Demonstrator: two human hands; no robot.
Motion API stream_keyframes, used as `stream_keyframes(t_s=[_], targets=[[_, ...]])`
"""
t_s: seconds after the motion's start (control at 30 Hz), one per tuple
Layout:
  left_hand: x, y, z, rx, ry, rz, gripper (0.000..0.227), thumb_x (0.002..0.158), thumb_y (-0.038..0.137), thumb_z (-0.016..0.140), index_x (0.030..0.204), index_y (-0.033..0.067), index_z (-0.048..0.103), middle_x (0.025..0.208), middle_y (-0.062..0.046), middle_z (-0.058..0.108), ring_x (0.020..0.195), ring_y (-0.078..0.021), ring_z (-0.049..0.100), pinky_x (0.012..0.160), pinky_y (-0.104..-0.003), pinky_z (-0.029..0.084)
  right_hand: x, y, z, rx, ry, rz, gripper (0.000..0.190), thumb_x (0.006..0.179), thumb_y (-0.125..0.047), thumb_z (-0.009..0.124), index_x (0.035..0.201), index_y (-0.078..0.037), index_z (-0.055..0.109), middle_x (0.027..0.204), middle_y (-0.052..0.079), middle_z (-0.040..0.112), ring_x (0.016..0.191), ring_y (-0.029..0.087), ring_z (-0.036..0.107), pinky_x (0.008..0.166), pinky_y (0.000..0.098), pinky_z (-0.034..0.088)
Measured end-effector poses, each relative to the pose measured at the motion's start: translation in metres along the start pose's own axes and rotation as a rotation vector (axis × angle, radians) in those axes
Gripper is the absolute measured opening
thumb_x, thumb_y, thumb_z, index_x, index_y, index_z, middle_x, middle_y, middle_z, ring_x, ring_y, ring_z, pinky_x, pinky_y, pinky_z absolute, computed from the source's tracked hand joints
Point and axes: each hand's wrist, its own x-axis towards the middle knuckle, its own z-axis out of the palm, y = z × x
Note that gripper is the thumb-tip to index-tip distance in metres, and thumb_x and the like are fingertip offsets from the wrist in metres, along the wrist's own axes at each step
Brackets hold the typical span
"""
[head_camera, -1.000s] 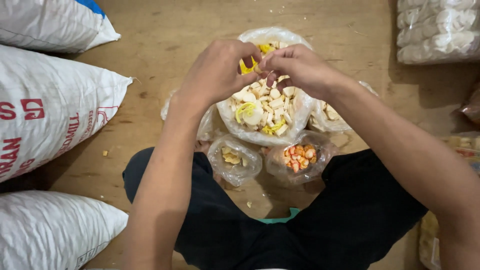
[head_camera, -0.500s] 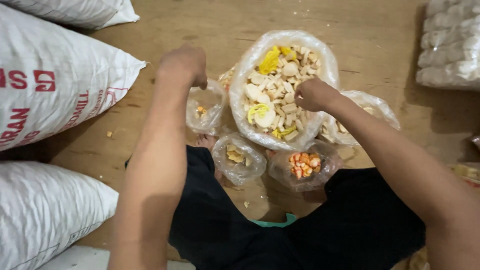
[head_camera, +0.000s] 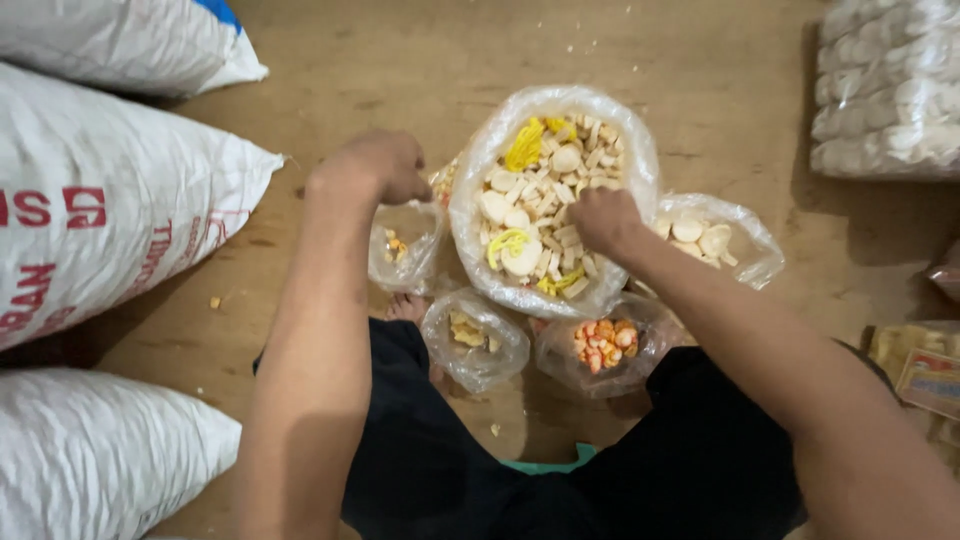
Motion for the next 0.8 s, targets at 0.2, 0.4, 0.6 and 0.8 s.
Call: stream_keyframes(t_s=[0.2, 0.4, 0.6, 0.8], targets=[[0.017, -0.007, 0.011, 0.015, -0.022, 0.039, 0.049, 0.088, 0.028, 0.074, 0.130, 0.0032, 0.070, 0.137, -0.026, 0.066, 0.133, -0.0443, 0.058, 0.109, -0.058, 0.048, 0.001, -0.016, 0.009, -0.170, 0.216, 0.022, 0.016, 0.084, -0.013, 0.066, 0.080, -0.021, 0.080, 0.077, 0.002, 0.073, 0.076, 0.025, 0.074, 0.061, 0.0420, 0.056], [0.029, -0.012, 0.022, 0.075, -0.033, 0.075, 0.055, 0.085, 0.038, 0.074, 0.131, 0.0086, 0.071, 0.134, -0.021, 0.069, 0.131, -0.0399, 0.060, 0.107, -0.054, 0.050, 0.013, -0.017, 0.053, -0.181, 0.325, 0.008, 0.014, 0.084, -0.017, 0.069, 0.073, -0.020, 0.078, 0.068, 0.005, 0.070, 0.069, 0.029, 0.070, 0.061, 0.0448, 0.052], [0.040, -0.010, 0.030, 0.087, -0.056, 0.105, 0.056, 0.085, 0.043, 0.072, 0.131, 0.0105, 0.071, 0.134, -0.019, 0.069, 0.131, -0.0370, 0.061, 0.109, -0.051, 0.050, 0.020, -0.017, 0.073, -0.206, 0.280, 0.027, 0.014, 0.083, -0.013, 0.068, 0.073, -0.018, 0.078, 0.068, 0.005, 0.070, 0.069, 0.029, 0.069, 0.061, 0.0451, 0.049], [0.045, -0.006, 0.037, 0.127, -0.056, 0.138, 0.052, 0.085, 0.043, 0.069, 0.125, 0.0113, 0.074, 0.131, -0.020, 0.070, 0.130, -0.0395, 0.061, 0.107, -0.053, 0.052, 0.019, -0.022, 0.053, -0.212, 0.167, 0.019, 0.016, 0.085, -0.012, 0.066, 0.077, -0.018, 0.078, 0.070, 0.004, 0.070, 0.072, 0.030, 0.069, 0.060, 0.0455, 0.045]])
